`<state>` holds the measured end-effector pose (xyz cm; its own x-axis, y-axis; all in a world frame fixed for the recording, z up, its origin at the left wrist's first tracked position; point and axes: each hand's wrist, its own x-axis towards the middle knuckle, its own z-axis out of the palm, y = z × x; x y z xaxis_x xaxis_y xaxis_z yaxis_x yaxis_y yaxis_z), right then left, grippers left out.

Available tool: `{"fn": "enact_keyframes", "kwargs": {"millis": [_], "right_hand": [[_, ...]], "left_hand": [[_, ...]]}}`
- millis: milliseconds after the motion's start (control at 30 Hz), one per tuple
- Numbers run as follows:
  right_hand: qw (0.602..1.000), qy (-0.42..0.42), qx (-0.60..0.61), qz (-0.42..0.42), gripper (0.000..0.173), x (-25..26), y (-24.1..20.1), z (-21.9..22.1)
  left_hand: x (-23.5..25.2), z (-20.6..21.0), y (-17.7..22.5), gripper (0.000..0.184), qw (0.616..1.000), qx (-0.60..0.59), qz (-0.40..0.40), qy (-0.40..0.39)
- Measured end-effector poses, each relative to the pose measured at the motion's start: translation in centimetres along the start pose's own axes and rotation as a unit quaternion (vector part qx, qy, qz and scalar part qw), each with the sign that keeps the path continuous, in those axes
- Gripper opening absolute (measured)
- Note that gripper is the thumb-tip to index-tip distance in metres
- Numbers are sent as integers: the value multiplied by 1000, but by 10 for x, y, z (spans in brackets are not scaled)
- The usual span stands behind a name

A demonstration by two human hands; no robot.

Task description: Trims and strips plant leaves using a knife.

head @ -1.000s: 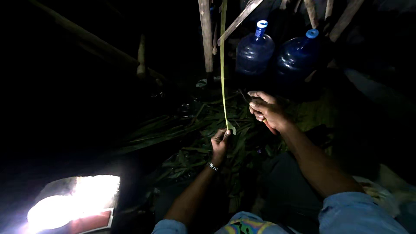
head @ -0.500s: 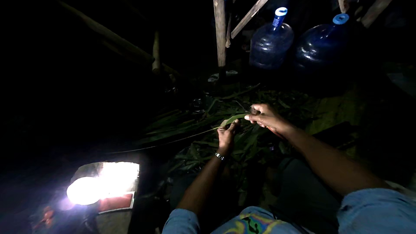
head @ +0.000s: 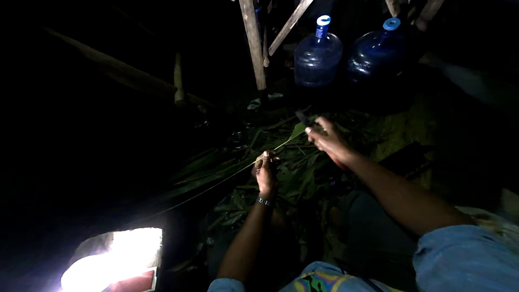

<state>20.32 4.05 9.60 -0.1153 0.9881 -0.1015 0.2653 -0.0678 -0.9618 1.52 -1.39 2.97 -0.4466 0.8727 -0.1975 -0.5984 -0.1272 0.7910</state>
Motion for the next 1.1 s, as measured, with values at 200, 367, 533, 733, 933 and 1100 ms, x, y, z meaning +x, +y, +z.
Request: {"fn": "enact_keyframes", "kwargs": {"millis": [200, 367, 533, 733, 933, 1100], "right_hand": [[951, -236, 125, 153, 23, -18, -14, 46], [959, -161, 167, 163, 18, -11, -13, 49], [970, -67, 175, 152, 20, 5, -13, 27], [963, 87, 207, 151, 27, 37, 7, -29], [973, 14, 182, 139, 26, 25, 2, -28], [960, -188, 162, 130, 30, -1, -11, 20]], "left_hand": [[-2, -3, -4, 23, 999, -24, 24, -31], [-2, -7, -3, 26, 996, -47, 46, -63], [-2, -4, 3, 23, 996, -43, 58, -53], [14, -15, 27, 19, 994, -44, 102, -15], [21, -17, 32, 15, 991, -2, 137, 13], [6, -10, 14, 17, 994, 15, 106, -29]]}}
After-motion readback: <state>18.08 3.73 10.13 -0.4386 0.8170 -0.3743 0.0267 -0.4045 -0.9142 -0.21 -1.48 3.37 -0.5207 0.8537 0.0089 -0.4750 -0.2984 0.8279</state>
